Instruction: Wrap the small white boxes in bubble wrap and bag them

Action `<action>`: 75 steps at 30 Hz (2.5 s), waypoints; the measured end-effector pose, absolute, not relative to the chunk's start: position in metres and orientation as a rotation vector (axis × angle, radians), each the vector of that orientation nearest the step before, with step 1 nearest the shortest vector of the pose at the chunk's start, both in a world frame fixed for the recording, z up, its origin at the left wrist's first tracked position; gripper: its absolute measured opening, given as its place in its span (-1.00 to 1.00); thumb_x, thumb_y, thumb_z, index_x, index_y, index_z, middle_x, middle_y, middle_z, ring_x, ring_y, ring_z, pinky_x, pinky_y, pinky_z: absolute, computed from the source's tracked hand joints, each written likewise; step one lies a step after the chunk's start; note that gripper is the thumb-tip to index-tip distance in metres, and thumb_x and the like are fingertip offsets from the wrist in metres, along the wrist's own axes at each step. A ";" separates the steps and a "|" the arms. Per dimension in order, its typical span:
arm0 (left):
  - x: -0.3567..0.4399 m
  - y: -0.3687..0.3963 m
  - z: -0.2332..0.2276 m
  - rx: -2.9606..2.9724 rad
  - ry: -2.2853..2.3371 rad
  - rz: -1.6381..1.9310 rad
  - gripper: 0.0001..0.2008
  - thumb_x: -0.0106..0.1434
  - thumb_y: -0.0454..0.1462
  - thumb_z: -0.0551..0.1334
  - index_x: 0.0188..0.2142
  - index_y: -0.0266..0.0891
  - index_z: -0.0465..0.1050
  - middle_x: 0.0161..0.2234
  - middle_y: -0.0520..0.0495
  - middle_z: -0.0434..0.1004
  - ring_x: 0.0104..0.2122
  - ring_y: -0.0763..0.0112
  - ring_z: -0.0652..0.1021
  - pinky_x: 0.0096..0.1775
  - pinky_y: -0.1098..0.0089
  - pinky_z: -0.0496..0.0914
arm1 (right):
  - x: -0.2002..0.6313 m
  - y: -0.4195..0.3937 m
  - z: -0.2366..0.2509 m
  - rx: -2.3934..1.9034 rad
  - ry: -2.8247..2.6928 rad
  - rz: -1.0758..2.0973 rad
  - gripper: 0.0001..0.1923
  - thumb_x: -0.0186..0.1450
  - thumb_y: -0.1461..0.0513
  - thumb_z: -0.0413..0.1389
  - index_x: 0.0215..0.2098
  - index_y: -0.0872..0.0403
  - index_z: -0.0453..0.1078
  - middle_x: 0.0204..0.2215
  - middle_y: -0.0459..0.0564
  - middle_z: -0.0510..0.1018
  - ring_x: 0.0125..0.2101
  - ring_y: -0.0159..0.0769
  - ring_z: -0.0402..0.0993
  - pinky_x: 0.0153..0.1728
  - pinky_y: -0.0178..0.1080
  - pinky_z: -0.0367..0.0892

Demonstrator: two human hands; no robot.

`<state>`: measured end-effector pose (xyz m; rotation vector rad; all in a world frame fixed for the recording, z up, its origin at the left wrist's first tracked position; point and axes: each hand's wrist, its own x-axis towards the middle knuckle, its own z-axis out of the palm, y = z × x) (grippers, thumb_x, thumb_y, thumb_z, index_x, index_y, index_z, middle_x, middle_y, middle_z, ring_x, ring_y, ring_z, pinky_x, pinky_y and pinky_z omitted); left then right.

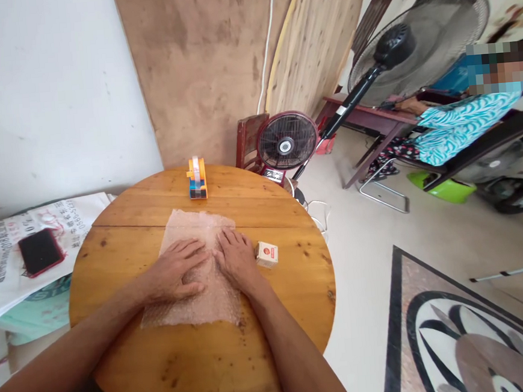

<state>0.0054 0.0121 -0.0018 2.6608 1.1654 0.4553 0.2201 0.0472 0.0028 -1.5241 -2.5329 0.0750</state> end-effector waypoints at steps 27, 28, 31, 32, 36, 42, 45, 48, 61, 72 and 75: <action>-0.007 0.020 0.000 2.524 1.668 0.597 -0.49 0.23 0.00 0.21 0.05 -0.27 0.40 0.16 -0.35 0.36 0.15 -0.13 0.33 0.11 -0.08 0.23 | 0.212 0.052 0.001 -1.775 -2.408 -0.034 -0.36 0.43 -0.01 -0.13 0.32 0.22 0.13 0.34 0.24 0.16 0.33 0.05 0.00 0.21 0.04 0.04; -0.007 0.020 0.001 2.536 1.646 0.624 -0.49 0.23 -0.01 0.20 0.06 -0.28 0.40 0.16 -0.35 0.36 0.16 -0.12 0.32 0.12 -0.08 0.23 | 0.212 0.052 0.001 -1.774 -2.407 -0.030 -0.36 0.43 -0.01 -0.13 0.32 0.23 0.13 0.34 0.24 0.16 0.33 0.05 0.00 0.22 0.04 0.03; -0.006 0.020 -0.001 2.608 1.475 0.685 -0.47 0.27 -0.05 0.18 0.12 -0.33 0.36 0.21 -0.37 0.30 0.23 -0.09 0.25 0.21 -0.04 0.16 | 0.212 0.052 0.000 -1.758 -2.404 -0.021 -0.35 0.43 -0.01 -0.12 0.31 0.24 0.13 0.34 0.24 0.16 0.33 0.05 0.01 0.23 0.04 0.03; -0.006 0.020 -0.002 2.633 1.406 0.668 -0.45 0.27 -0.04 0.18 0.14 -0.34 0.35 0.22 -0.38 0.29 0.25 -0.08 0.24 0.23 -0.02 0.14 | 0.212 0.052 0.000 -1.750 -2.403 -0.019 -0.36 0.43 -0.01 -0.12 0.31 0.25 0.14 0.34 0.23 0.17 0.33 0.06 0.01 0.23 0.03 0.03; -0.004 0.020 -0.007 2.656 1.301 0.533 -0.37 0.23 0.03 0.21 0.18 -0.29 0.34 0.22 -0.35 0.30 0.23 -0.11 0.27 0.22 -0.07 0.14 | 0.212 0.052 -0.001 -1.760 -2.376 -0.006 -0.37 0.43 0.02 -0.13 0.30 0.28 0.14 0.33 0.26 0.17 0.32 0.08 0.04 0.23 0.04 0.04; -0.003 0.019 -0.006 2.625 1.347 0.491 -0.28 0.13 0.08 0.29 0.17 -0.29 0.35 0.25 -0.37 0.26 0.25 -0.14 0.25 0.23 -0.07 0.11 | 0.209 0.051 -0.001 -1.780 -2.324 -0.007 -0.37 0.40 0.07 -0.07 0.29 0.36 0.14 0.31 0.36 0.18 0.31 0.13 0.05 0.24 0.05 0.05; -0.004 0.019 -0.006 2.610 1.345 0.505 -0.26 0.11 0.09 0.29 0.17 -0.28 0.35 0.26 -0.36 0.25 0.26 -0.14 0.23 0.24 -0.07 0.09 | 0.207 0.044 0.009 -1.686 -2.355 -0.020 -0.40 0.40 0.14 -0.08 0.28 0.39 0.13 0.31 0.38 0.18 0.33 0.09 0.01 0.26 0.04 0.05; -0.004 0.019 -0.005 2.615 1.321 0.523 -0.28 0.11 0.09 0.29 0.17 -0.25 0.35 0.24 -0.33 0.27 0.25 -0.14 0.24 0.23 -0.06 0.10 | 0.212 0.034 0.028 -1.626 -2.389 -0.078 -0.43 0.40 0.17 -0.08 0.27 0.36 0.16 0.31 0.40 0.16 0.33 0.10 -0.01 0.26 0.07 0.06; -0.005 0.020 -0.004 2.642 1.332 0.481 -0.31 0.14 0.08 0.26 0.17 -0.23 0.34 0.25 -0.29 0.27 0.26 -0.10 0.23 0.25 -0.02 0.09 | 0.315 0.016 0.036 -1.962 -2.315 -0.018 -0.45 0.23 0.21 0.13 0.18 0.12 0.27 0.00 0.21 0.55 -0.03 0.02 0.47 -0.09 -0.04 0.32; -0.004 0.020 -0.004 2.652 1.318 0.516 -0.36 0.14 0.05 0.27 0.12 -0.24 0.38 0.22 -0.30 0.29 0.23 -0.08 0.25 0.23 0.00 0.10 | 0.251 -0.028 0.097 -1.068 -1.936 1.305 -0.58 0.17 0.12 0.26 -0.04 0.01 0.32 -0.08 0.00 0.51 -0.08 -0.20 0.46 -0.06 -0.17 0.35; -0.005 0.026 -0.010 2.685 1.290 0.498 -0.50 0.21 -0.06 0.24 0.09 -0.24 0.39 0.19 -0.29 0.32 0.19 -0.05 0.29 0.20 0.02 0.15 | 0.210 -0.033 0.100 -0.801 -2.146 1.519 -0.55 0.14 0.13 0.31 -0.03 0.01 0.37 0.05 0.00 0.45 0.06 -0.18 0.38 0.08 -0.16 0.26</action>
